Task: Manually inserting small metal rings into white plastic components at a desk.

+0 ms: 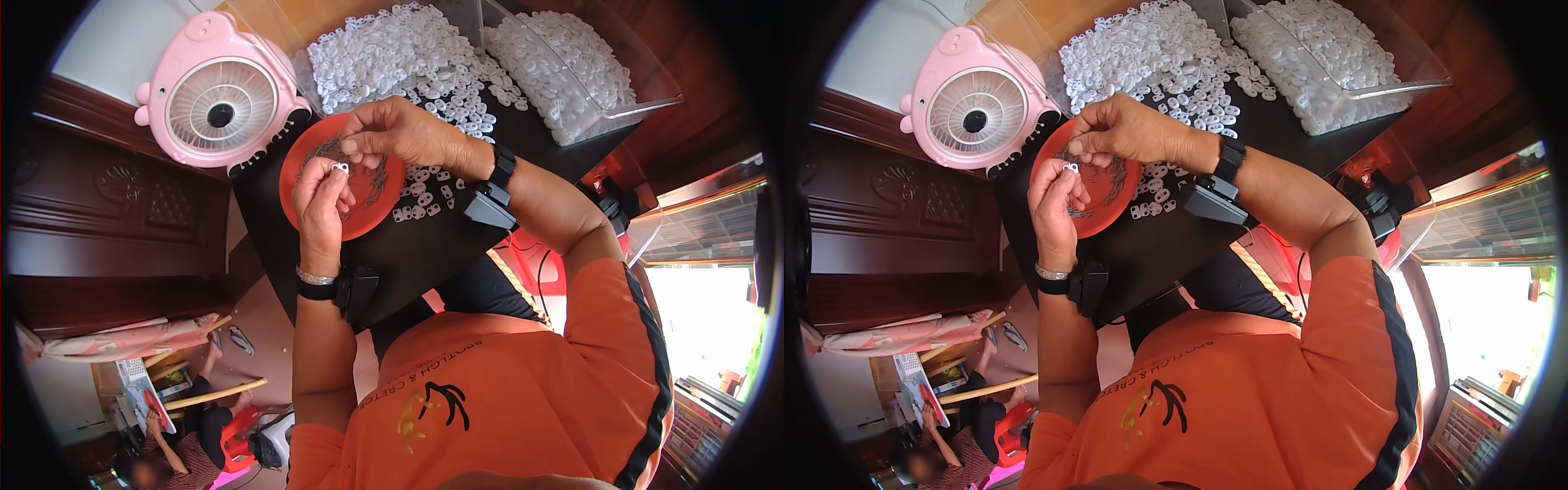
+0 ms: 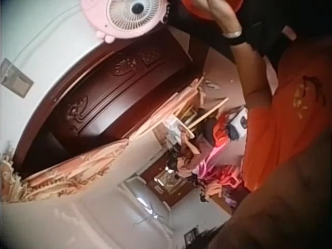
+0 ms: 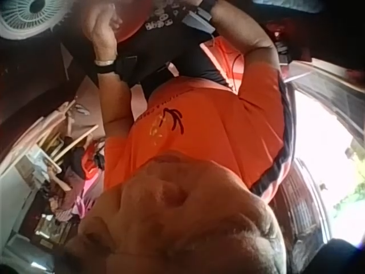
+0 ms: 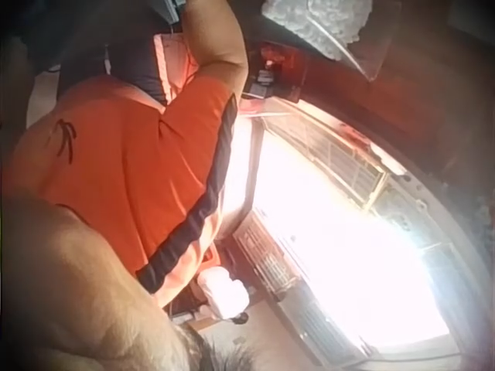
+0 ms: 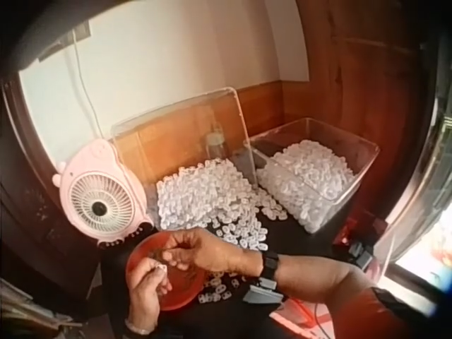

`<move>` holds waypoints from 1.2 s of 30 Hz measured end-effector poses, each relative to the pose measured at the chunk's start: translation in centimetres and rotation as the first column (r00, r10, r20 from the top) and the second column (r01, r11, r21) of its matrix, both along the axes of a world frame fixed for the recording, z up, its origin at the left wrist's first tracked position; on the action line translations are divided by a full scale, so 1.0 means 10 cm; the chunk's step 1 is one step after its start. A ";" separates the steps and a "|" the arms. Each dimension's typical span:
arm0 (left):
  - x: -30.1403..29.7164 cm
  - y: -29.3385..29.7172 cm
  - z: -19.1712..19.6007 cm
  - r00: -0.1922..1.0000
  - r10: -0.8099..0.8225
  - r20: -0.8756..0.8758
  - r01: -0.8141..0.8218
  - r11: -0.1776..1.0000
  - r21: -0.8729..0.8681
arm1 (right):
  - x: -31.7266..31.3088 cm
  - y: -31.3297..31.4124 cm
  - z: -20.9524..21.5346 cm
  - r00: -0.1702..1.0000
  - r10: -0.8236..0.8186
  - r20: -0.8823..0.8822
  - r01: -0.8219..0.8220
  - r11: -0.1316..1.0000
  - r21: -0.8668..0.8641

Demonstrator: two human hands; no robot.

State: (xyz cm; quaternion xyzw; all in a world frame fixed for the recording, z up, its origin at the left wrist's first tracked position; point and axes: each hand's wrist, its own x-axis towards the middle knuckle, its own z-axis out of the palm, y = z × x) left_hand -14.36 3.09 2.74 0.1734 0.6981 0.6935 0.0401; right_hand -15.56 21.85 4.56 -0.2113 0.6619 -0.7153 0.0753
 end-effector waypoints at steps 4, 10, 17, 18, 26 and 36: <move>0.01 0.00 -0.01 1.000 -0.019 -0.012 0.019 1.000 -0.020 | 0.00 -0.04 -0.02 0.999 0.002 -0.051 0.000 1.000 0.026; 0.03 0.03 0.00 0.999 -0.037 -0.001 0.037 0.998 -0.053 | 0.02 -0.03 -0.03 0.996 0.057 -0.066 -0.048 0.990 0.130; 0.03 0.02 0.01 0.999 -0.036 -0.001 0.036 0.997 -0.069 | 0.02 0.00 0.00 0.997 0.020 -0.074 -0.013 0.995 0.102; 0.03 0.03 0.01 0.999 -0.037 0.004 0.037 0.996 -0.077 | 0.02 0.00 -0.01 0.993 0.025 -0.112 -0.004 0.984 0.180; 0.04 0.02 0.00 0.999 -0.044 -0.001 0.043 0.994 -0.101 | 0.05 -0.01 0.01 0.972 0.013 -0.233 0.069 0.938 0.340; 0.05 0.01 0.01 0.997 -0.072 0.008 0.073 0.987 -0.142 | -0.03 0.02 -0.06 0.993 0.093 -0.070 -0.072 0.964 0.255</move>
